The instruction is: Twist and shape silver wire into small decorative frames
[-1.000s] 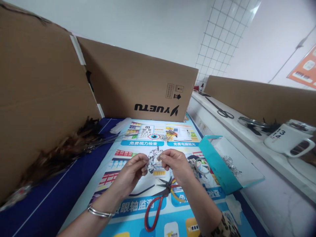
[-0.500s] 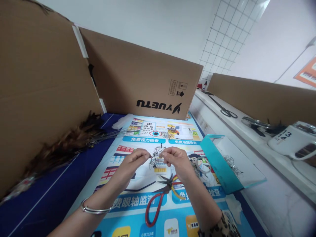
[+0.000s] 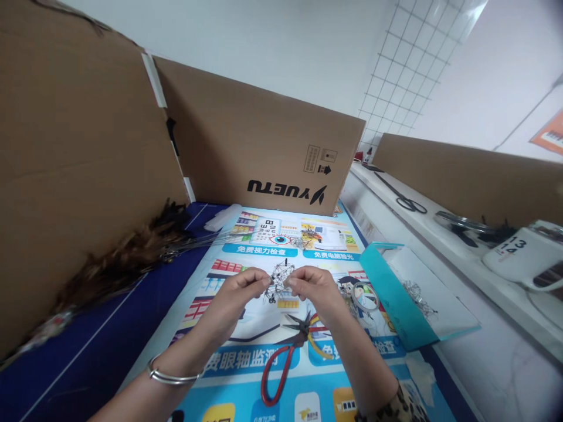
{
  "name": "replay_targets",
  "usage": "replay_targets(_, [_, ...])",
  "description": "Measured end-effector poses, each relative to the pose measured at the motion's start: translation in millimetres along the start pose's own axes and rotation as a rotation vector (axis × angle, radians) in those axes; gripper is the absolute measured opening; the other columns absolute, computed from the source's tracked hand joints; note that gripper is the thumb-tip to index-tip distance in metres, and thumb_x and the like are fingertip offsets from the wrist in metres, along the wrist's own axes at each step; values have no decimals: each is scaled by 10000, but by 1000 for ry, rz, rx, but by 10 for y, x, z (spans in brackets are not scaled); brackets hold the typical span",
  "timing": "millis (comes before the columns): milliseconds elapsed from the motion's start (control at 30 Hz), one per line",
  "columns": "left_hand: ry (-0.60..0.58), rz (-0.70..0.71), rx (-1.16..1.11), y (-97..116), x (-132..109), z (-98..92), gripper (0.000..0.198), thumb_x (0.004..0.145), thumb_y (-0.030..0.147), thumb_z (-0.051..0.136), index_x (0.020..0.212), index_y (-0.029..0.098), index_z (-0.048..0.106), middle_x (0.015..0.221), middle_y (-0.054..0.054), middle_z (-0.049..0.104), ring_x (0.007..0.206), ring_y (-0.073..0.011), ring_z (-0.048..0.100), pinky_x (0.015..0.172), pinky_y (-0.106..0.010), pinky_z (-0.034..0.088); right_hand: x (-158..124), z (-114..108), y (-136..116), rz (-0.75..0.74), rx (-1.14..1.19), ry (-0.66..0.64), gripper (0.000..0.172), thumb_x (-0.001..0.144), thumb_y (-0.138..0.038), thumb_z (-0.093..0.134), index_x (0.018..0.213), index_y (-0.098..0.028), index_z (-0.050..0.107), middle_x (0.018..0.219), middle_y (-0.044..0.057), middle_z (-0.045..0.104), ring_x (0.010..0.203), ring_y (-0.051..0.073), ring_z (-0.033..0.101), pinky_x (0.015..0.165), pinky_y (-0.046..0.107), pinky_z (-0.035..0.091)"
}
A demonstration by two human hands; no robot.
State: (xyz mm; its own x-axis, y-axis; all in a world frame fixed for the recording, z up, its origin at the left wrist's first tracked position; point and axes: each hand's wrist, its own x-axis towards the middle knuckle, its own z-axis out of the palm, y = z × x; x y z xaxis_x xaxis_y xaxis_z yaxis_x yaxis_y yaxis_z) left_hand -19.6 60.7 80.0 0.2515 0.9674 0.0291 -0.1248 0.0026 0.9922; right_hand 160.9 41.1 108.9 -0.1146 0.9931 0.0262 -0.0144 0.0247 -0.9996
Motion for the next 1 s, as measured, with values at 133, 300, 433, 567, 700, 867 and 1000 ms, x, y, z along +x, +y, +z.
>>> replay_targets(133, [-38, 16, -35, 41, -10, -6, 169, 767, 319, 600, 694, 167, 617, 683, -5, 496, 626, -129, 405, 587, -236, 320, 14, -31, 14, -1, -20, -9, 144, 688, -301, 667, 700, -158, 652, 562, -17, 561, 512, 81, 449, 498, 216, 328])
replay_targets(300, [-63, 18, -119, 78, -22, 1, 157, 756, 303, 616, 693, 159, 622, 711, -18, 509, 631, -132, 403, 581, -240, 321, 26, -69, 25, -13, -22, -24, 155, 695, -310, 662, 720, -157, 661, 583, -10, 571, 517, 83, 446, 497, 215, 324])
replay_targets(433, [-61, 35, -151, 87, -30, 2, 151, 756, 290, 617, 678, 161, 613, 727, -19, 509, 626, -127, 390, 580, -236, 315, 27, -94, 14, -50, -38, -59, 151, 697, -306, 667, 723, -157, 660, 613, -6, 579, 531, 83, 442, 515, 216, 336])
replay_targets(567, [-76, 51, -159, 90, -32, 3, 150, 757, 300, 613, 692, 166, 625, 774, -29, 521, 638, -132, 393, 589, -236, 319, 17, -120, -15, -76, -46, -97, 166, 692, -325, 672, 721, -162, 658, 700, 16, 614, 624, 114, 502, 580, 236, 385])
replay_targets(700, [-81, 83, -133, 88, -30, 5, 134, 740, 291, 629, 678, 174, 614, 764, -20, 499, 657, -136, 402, 598, -235, 326, -1, -135, -50, -99, -53, -130, 175, 701, -337, 668, 715, -163, 652, 766, 31, 632, 725, 144, 542, 666, 267, 417])
replay_targets(867, [-71, 126, -72, 88, -26, 3, 139, 740, 277, 630, 651, 175, 597, 765, -22, 485, 690, -145, 416, 602, -232, 329, -14, -133, -64, -106, -55, -150, 161, 713, -322, 662, 719, -161, 652, 785, 38, 638, 744, 150, 554, 689, 281, 421])
replay_targets(1000, [-28, 141, -66, 102, -29, 14, 139, 724, 282, 641, 640, 178, 602, 762, -28, 496, 686, -153, 420, 600, -235, 331, -15, -128, -65, -103, -53, -157, 167, 705, -331, 666, 714, -164, 656, 786, 39, 640, 752, 155, 559, 680, 280, 424])
